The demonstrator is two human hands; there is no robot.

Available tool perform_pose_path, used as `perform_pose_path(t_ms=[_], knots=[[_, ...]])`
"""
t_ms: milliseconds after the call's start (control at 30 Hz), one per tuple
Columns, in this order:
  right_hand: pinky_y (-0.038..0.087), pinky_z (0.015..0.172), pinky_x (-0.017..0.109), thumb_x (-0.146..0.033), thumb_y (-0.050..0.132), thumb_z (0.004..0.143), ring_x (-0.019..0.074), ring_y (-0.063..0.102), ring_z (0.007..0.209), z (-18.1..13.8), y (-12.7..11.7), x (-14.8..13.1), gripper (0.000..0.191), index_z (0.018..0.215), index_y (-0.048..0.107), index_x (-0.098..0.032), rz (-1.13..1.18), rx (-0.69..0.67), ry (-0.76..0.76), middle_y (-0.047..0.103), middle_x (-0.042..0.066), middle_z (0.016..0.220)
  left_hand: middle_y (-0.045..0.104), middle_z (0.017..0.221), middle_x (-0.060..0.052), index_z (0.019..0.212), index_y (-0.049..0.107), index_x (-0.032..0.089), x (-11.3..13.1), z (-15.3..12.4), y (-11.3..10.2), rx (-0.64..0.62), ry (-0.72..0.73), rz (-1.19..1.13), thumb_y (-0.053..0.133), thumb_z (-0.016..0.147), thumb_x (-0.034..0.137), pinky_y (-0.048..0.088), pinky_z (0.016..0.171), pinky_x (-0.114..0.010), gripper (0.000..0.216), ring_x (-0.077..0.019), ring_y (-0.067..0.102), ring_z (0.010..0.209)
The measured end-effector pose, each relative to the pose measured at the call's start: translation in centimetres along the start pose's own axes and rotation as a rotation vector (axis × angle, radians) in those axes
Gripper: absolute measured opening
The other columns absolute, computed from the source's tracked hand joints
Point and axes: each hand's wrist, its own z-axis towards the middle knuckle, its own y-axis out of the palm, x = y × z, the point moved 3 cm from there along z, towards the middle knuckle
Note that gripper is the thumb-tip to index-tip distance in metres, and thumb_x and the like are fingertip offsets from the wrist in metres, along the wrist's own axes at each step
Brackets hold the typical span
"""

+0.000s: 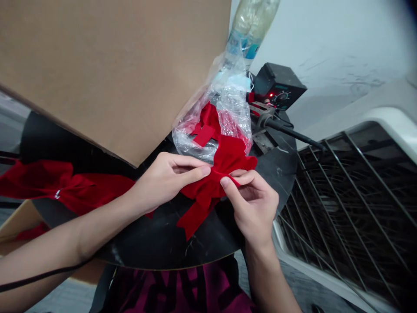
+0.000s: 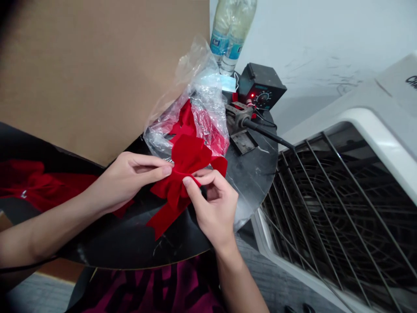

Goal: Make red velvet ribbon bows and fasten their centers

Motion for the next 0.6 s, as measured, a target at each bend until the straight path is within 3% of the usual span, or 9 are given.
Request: perform_pose_path(t_ms=[200,300,400,500,600], knots=[[0.06,0.072,0.025,-0.02,0.081,0.089,0.0136,0.071,0.081,-0.2,0.1,-0.7,0.016,0.082,0.067,-0.022,-0.096,-0.043,-0.053,0.073,0.0,0.086,0.084,0.088,0.0,0.092,0.083,0.019,1.0,-0.8,0.4,0.075,0.017,0.078,0.096,0.066,0.014,0.066,0.087,-0.026,0.029,-0.0197,0.081,0.087],[0.06,0.069,0.025,-0.023,0.08,0.09,0.0132,0.071,0.076,-0.2,0.3,-1.2,0.016,0.082,0.066,-0.023,-0.071,-0.085,-0.009,0.073,-0.001,0.081,0.082,0.087,0.001,0.099,0.075,0.019,1.2,-0.8,0.3,0.056,0.08,0.04,0.096,0.064,0.011,0.065,0.084,-0.023,0.042,-0.018,0.081,0.085],[0.06,0.067,0.025,-0.022,0.083,0.087,0.0137,0.072,0.072,-0.3,0.1,-1.6,0.015,0.082,0.069,-0.023,-0.113,-0.081,-0.024,0.075,-0.002,0.08,0.079,0.08,0.003,0.105,0.067,0.023,0.9,-0.6,0.2,0.005,0.047,0.004,0.096,0.067,0.013,0.063,0.078,-0.023,0.049,-0.0174,0.08,0.077],[0.058,0.064,0.027,-0.017,0.085,0.084,0.0147,0.072,0.069,-0.6,-0.8,-1.4,0.015,0.086,0.073,-0.026,-0.262,-0.021,-0.175,0.076,-0.002,0.08,0.08,0.084,0.001,0.105,0.068,0.023,0.9,-0.3,0.0,0.011,0.068,0.058,0.096,0.068,0.016,0.061,0.079,-0.024,0.047,-0.0179,0.078,0.082],[0.056,0.059,0.031,-0.011,0.086,0.08,0.0154,0.066,0.059,-0.8,-2.2,-0.9,0.024,0.089,0.076,-0.03,-0.456,-0.062,-0.389,0.073,-0.005,0.07,0.077,0.078,-0.002,0.082,0.073,0.018,1.4,-0.1,-0.4,0.041,0.084,0.1,0.094,0.074,0.026,0.056,0.068,-0.02,0.024,-0.0151,0.073,0.073]])
